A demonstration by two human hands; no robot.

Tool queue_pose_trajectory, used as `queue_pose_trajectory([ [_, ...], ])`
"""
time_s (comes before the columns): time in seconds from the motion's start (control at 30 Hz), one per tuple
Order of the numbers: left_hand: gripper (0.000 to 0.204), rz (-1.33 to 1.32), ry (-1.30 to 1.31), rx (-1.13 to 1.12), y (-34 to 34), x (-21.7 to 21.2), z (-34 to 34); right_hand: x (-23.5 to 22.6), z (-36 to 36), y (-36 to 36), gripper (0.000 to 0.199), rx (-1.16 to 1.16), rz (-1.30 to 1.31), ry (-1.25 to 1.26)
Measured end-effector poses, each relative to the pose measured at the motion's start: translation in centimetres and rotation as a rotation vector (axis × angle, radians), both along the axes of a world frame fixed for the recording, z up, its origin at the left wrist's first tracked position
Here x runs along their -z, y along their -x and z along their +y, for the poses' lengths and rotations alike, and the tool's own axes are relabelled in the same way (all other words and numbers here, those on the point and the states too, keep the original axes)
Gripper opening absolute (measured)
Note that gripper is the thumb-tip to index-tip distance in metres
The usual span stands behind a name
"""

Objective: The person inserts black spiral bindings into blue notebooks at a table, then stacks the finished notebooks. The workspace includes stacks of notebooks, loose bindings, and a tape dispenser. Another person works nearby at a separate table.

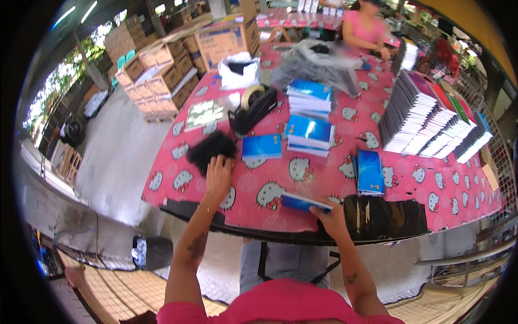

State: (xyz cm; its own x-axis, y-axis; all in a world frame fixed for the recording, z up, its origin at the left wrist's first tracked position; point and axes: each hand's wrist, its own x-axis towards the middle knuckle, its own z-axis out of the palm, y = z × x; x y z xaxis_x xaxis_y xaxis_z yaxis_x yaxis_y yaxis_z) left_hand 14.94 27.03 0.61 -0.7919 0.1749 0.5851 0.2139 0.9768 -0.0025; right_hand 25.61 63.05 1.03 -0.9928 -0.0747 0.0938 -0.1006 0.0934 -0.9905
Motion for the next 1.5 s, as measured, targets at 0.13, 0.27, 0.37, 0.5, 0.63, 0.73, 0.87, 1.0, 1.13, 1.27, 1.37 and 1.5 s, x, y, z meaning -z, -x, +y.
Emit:
queue_pose_trajectory([
  [0.13, 0.02, 0.067, -0.045, -0.027, -0.1, -0.8, -0.1, 0.4, -0.2, -0.2, 0.019, -0.016, -0.031, 0.078],
  [0.27, 0.021, 0.076, -0.15, -0.002, -1.2, -3.8, 0.8, 0.6, -0.1, 0.1, 0.018, -0.034, 0.001, 0.025],
  [0.37, 0.018, -0.111, -0.529, 0.284, -5.0, -4.8, 5.0, 0.2, -0.4, -0.1, 0.018, -0.029, -0.037, 0.071],
  [0.5, 0.021, -0.298, -0.716, 0.421, -9.3, -5.4, 10.2, 0.2, -0.3, 0.0, 0.02, -0.013, -0.019, 0.036],
  [0.63, 0.019, -0.238, -0.695, 0.432, -9.5, -5.1, 10.6, 0.6, -0.4, 0.2, 0.019, -0.008, -0.006, 0.046],
  [0.73, 0.016, -0.241, -0.693, 0.426, -9.8, -5.3, 10.5, 0.6, -0.4, 0.2, 0.019, 0.005, 0.002, 0.061],
  [0.87, 0.015, -0.261, -0.718, 0.392, -9.1, -4.3, 10.5, 0.6, -0.6, 0.2, 0.021, 0.004, -0.003, 0.084],
  [1.0, 0.02, -0.342, -0.682, 0.288, -8.2, -4.3, 10.4, 0.8, -0.4, 0.2, 0.023, -0.002, 0.012, 0.065],
  [1.13, 0.027, -0.387, -0.659, 0.237, -7.4, -4.2, 10.2, 0.8, -0.4, 0.1, 0.023, -0.014, 0.033, 0.049],
  [1.27, 0.032, -0.484, -0.771, 0.238, -7.1, -3.5, 9.8, 0.4, -0.5, 0.0, 0.023, -0.028, 0.035, 0.041],
  [1.37, 0.032, -0.585, -0.887, 0.249, -7.1, -4.1, 10.2, 0.3, -0.4, 0.0, 0.023, -0.037, 0.019, 0.039],
  [1.5, 0.021, -0.726, -0.975, 0.339, -7.1, -5.9, 9.7, 0.2, -0.4, -0.1, 0.022, -0.039, -0.007, 0.062],
])
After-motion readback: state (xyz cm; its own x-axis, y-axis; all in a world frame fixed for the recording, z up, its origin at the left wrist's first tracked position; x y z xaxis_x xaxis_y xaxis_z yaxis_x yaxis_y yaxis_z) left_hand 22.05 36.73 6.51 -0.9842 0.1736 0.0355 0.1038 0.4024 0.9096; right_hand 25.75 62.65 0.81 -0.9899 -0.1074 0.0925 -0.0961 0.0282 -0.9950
